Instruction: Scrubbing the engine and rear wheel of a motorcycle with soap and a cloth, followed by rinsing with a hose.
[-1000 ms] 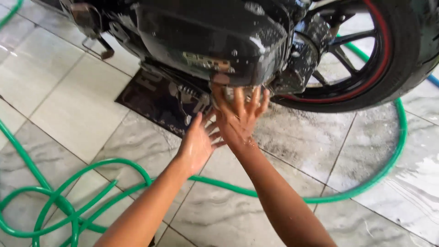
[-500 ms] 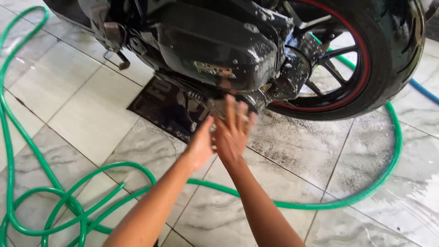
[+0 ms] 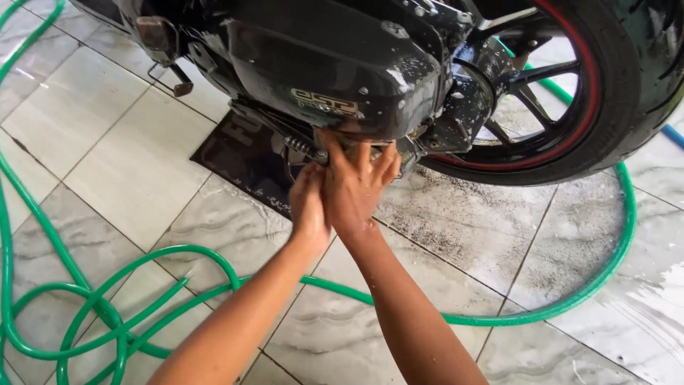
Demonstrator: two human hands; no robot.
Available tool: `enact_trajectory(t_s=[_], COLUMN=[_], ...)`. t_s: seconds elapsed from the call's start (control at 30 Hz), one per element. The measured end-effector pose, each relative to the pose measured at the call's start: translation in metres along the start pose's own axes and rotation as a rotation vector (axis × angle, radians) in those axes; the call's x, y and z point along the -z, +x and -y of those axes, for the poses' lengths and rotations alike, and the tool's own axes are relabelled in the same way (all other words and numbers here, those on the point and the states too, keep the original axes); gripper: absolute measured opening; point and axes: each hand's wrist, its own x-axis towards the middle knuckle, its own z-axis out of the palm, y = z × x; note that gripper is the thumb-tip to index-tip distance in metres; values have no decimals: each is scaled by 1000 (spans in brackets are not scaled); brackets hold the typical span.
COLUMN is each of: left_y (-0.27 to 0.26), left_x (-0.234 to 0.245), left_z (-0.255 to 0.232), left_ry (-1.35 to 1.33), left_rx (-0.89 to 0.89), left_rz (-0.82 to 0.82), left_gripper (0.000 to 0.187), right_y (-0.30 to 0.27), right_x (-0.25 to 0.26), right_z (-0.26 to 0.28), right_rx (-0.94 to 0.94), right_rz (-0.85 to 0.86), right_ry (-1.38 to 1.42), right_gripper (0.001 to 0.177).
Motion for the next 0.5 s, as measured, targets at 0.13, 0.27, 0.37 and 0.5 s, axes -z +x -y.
enact_trajectory(t_s=[0.13,0.27,0.37,0.5], left_y=[2,-19,-29,-76], left_x=[9,-2,1,19], left_z=[34,56,34,-44], left_ry=[-72,75,143,407], left_rx=[68,267,256,251], left_rz=[57,158,237,338], left_gripper=[15,15,17,48], right_y=[-21,-40,-44,-80], right_x=[22,33,33,10], right_z=[-31,-52,-36,-30], right_rx=[74,-67,-256,-849], right_rz=[185,28,-43,-200], right_ry=[61,368,539,770], right_gripper=[50,41,38,31])
